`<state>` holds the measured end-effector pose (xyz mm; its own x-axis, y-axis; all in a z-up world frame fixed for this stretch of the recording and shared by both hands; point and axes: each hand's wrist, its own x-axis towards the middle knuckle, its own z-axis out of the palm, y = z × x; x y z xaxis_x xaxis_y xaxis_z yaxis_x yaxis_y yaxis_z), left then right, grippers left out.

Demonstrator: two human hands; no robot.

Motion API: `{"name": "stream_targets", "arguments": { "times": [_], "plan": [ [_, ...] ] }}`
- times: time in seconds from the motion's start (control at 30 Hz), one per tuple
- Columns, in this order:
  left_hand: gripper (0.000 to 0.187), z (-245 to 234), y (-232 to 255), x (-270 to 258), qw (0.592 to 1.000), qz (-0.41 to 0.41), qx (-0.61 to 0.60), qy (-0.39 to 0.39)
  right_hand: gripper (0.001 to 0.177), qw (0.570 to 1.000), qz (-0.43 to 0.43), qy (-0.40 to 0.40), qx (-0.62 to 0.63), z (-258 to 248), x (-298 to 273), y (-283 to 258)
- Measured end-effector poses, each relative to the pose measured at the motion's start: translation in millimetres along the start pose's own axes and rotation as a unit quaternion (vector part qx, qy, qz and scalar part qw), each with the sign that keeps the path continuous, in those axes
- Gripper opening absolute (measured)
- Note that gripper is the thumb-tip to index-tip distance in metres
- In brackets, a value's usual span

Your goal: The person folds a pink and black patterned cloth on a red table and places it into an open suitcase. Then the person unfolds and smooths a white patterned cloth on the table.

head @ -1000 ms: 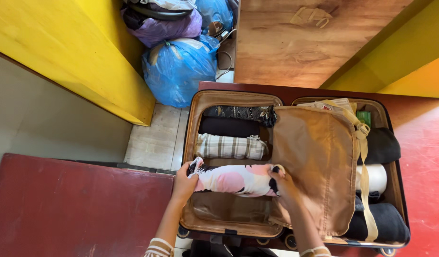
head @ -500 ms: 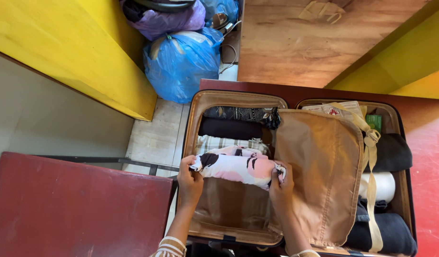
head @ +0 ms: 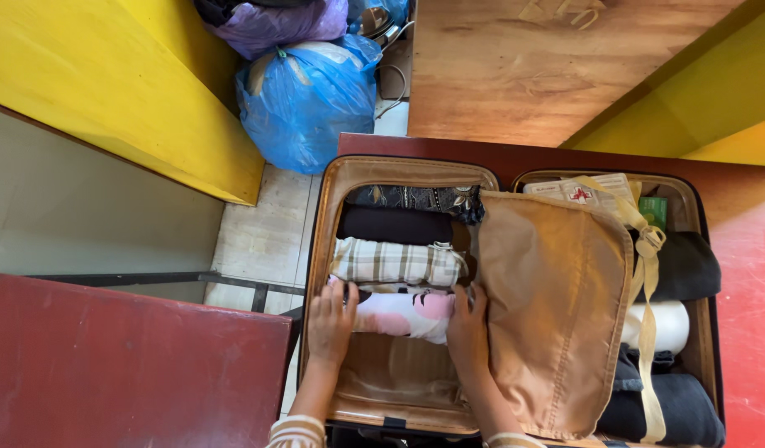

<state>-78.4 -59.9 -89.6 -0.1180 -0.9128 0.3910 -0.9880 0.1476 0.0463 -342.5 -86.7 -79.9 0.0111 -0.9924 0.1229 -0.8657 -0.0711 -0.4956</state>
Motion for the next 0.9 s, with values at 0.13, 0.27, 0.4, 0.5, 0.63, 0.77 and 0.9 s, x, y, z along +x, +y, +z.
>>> {"name": "stream_targets", "arguments": {
  "times": [0.13, 0.27, 0.4, 0.5, 0.63, 0.77, 0.9],
  "plan": [
    [0.055, -11, -2, -21, 0.969, 0.005, -0.175, -0.175, 0.040, 0.990, -0.110, -0.028, -0.081, -23, -7, -20],
    [0.074, -7, 7, -30, 0.972, -0.032, -0.141, -0.186, 0.071, 0.974, -0.129, -0.148, -0.113, -40, -15, -37],
    [0.069, 18, 20, -19, 0.968, -0.059, -0.064, -0.234, 0.078, 0.961, -0.122, -0.174, -0.175, -32, -6, -36],
    [0.054, 34, 14, -11, 0.978, -0.041, -0.023, -0.203, 0.071, 0.974, -0.068, -0.197, -0.085, -17, 1, -21],
    [0.045, 41, 4, -7, 0.993, -0.029, 0.015, -0.115, 0.070, 0.973, -0.103, -0.156, -0.136, 6, 4, 8],
    [0.037, 46, 7, -10, 0.992, -0.035, 0.054, -0.112, 0.063, 0.976, -0.150, -0.089, -0.132, 34, -4, 29],
    [0.033, 55, 13, -5, 0.979, -0.061, 0.085, -0.177, 0.065, 0.980, -0.177, -0.066, -0.065, 41, -12, 40]
  ]
}}
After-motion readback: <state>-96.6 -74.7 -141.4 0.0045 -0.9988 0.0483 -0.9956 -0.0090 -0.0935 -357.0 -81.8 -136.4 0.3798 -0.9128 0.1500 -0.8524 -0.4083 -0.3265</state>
